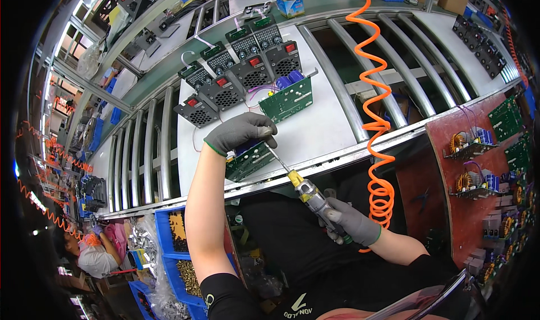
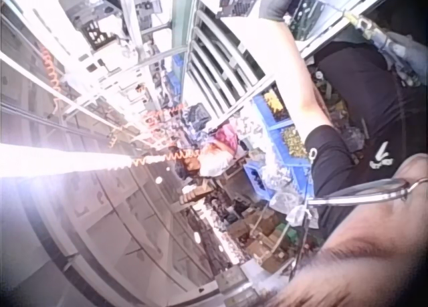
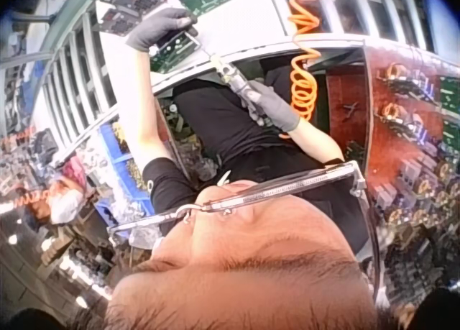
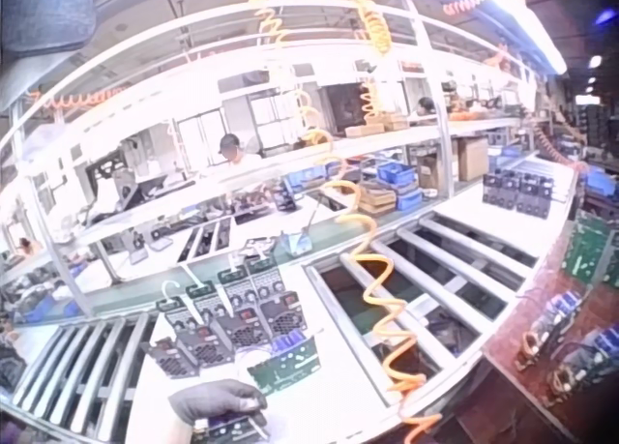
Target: The person assembles electronic circuit boards by hand, securing them with screws using an electric screwdriver and a manual screwdriver, then tests them with power supplies.
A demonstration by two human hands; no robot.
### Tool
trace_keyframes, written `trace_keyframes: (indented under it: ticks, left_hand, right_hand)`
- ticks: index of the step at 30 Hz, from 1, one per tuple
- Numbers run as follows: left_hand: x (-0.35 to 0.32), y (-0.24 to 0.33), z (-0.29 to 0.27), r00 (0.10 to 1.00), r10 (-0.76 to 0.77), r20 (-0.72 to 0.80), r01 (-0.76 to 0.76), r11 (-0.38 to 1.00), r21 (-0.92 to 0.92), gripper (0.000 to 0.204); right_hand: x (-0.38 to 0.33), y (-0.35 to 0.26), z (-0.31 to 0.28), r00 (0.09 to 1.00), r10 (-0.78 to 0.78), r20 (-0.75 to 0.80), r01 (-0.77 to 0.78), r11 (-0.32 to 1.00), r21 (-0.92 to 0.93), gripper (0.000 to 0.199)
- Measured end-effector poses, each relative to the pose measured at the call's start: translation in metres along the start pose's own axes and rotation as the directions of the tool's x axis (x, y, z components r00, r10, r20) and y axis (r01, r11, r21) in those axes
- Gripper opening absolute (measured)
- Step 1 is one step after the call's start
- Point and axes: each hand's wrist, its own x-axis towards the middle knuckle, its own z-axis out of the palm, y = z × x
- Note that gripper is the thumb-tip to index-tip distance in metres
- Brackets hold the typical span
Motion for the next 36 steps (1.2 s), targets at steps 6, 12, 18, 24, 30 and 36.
trace_keyframes:
  ticks: [6, 12, 18, 24, 30, 36]
  left_hand:
    - [-0.001, -0.002, 0.000, 1.000, -0.003, 0.006, 0.003, 0.999, -0.041, 0.031]
    - [0.004, -0.004, -0.001, 0.999, 0.026, 0.041, -0.025, 1.000, -0.018, 0.029]
    - [0.004, -0.009, -0.003, 1.000, 0.015, 0.023, -0.014, 1.000, -0.025, 0.027]
    - [0.005, -0.011, -0.003, 0.998, 0.035, 0.042, -0.032, 0.998, -0.062, 0.029]
    - [0.004, -0.011, -0.002, 0.999, 0.041, 0.025, -0.039, 0.997, -0.065, 0.028]
    - [0.006, -0.013, -0.003, 0.999, 0.045, 0.022, -0.044, 0.997, -0.065, 0.028]
  right_hand:
    - [0.000, 0.002, 0.003, 1.000, 0.006, 0.010, -0.006, 1.000, 0.030, 0.038]
    - [-0.001, 0.000, 0.007, 1.000, -0.004, 0.018, 0.003, 0.999, 0.051, 0.043]
    - [-0.004, -0.005, 0.014, 1.000, 0.022, 0.008, -0.023, 0.994, 0.105, 0.045]
    - [-0.007, -0.009, 0.030, 0.999, 0.030, -0.016, -0.028, 0.994, 0.107, 0.048]
    - [-0.014, -0.019, 0.034, 0.998, 0.060, 0.015, -0.062, 0.986, 0.157, 0.048]
    - [-0.018, -0.029, 0.037, 0.992, 0.126, 0.010, -0.126, 0.985, 0.118, 0.045]
